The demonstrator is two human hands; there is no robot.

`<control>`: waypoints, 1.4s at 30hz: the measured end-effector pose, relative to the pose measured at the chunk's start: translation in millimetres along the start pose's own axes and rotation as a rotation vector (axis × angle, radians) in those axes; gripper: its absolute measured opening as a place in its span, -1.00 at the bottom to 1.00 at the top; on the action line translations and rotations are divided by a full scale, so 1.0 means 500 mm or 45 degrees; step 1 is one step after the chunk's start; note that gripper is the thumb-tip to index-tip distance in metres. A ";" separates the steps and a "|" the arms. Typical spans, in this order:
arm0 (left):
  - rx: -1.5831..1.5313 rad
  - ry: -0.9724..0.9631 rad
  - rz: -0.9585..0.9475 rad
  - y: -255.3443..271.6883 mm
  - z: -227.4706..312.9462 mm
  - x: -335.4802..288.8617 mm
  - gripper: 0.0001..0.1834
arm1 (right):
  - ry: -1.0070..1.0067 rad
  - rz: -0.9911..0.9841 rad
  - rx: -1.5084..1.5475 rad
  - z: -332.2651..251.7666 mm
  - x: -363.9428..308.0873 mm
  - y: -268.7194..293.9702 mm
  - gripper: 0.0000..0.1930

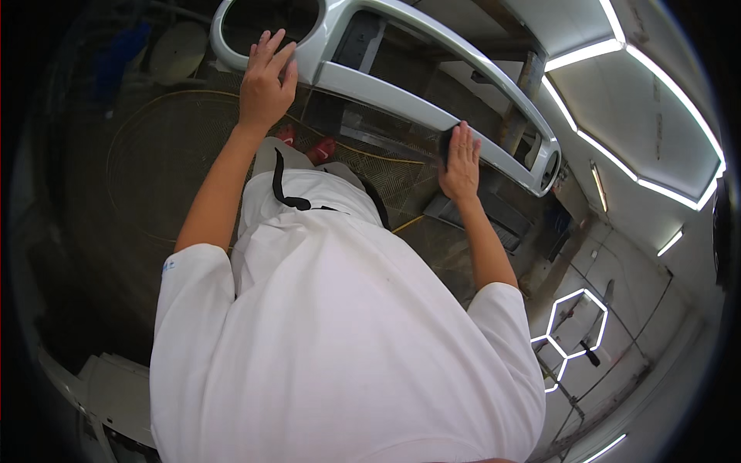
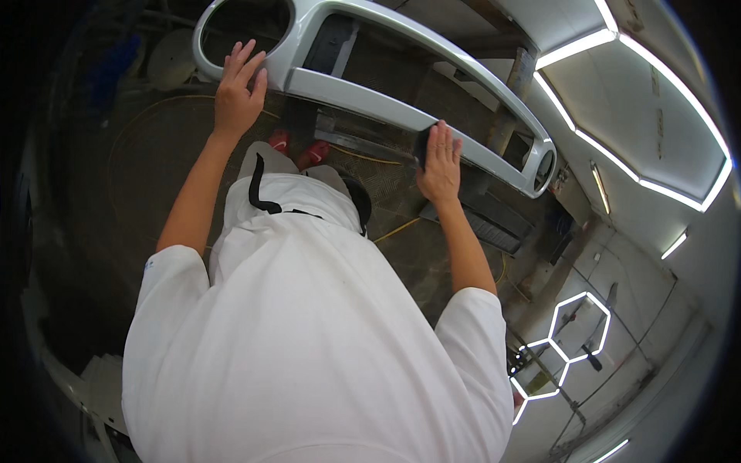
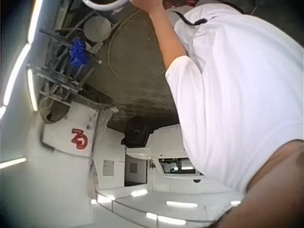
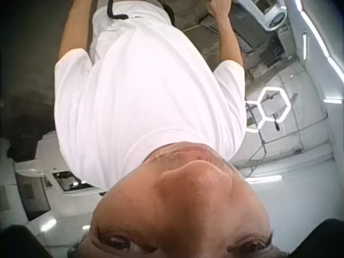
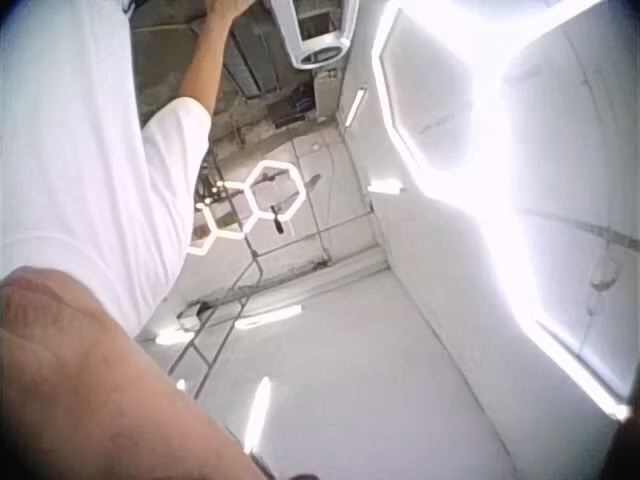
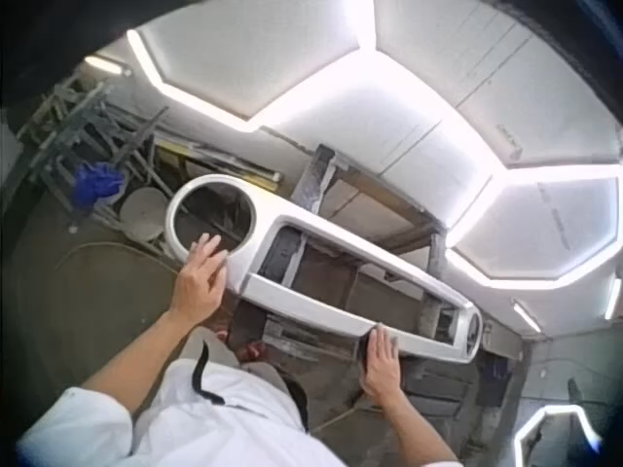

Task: Sanding a car bumper component using sandpaper and water in a detailing shop.

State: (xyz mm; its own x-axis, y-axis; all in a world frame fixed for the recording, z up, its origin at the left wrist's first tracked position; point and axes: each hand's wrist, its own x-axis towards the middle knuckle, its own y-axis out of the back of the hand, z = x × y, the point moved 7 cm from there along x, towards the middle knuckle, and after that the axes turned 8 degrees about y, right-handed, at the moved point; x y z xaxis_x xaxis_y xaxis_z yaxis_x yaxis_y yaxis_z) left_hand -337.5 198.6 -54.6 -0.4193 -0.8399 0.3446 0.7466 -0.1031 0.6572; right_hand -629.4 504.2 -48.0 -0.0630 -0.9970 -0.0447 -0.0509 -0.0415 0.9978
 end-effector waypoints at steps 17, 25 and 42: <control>0.133 0.109 0.089 -0.018 -0.011 0.041 -0.64 | 0.553 -0.118 -0.019 -0.133 0.195 -0.012 -0.17; 0.179 0.122 0.088 -0.024 -0.038 0.021 -0.62 | 0.759 -0.262 -0.110 -0.212 0.261 -0.042 -0.04; 0.314 0.259 -0.019 -0.036 -0.054 0.028 -0.57 | 1.047 0.093 0.153 -0.305 0.355 0.007 -0.18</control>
State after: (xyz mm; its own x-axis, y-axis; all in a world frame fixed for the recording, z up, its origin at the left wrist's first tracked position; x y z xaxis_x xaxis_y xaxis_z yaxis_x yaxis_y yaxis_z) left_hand -342.7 174.2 -79.6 -0.2987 -0.9311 0.2092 0.5832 -0.0045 0.8123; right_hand -488.8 317.1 -44.9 0.6755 -0.7283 0.1157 -0.1835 -0.0140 0.9829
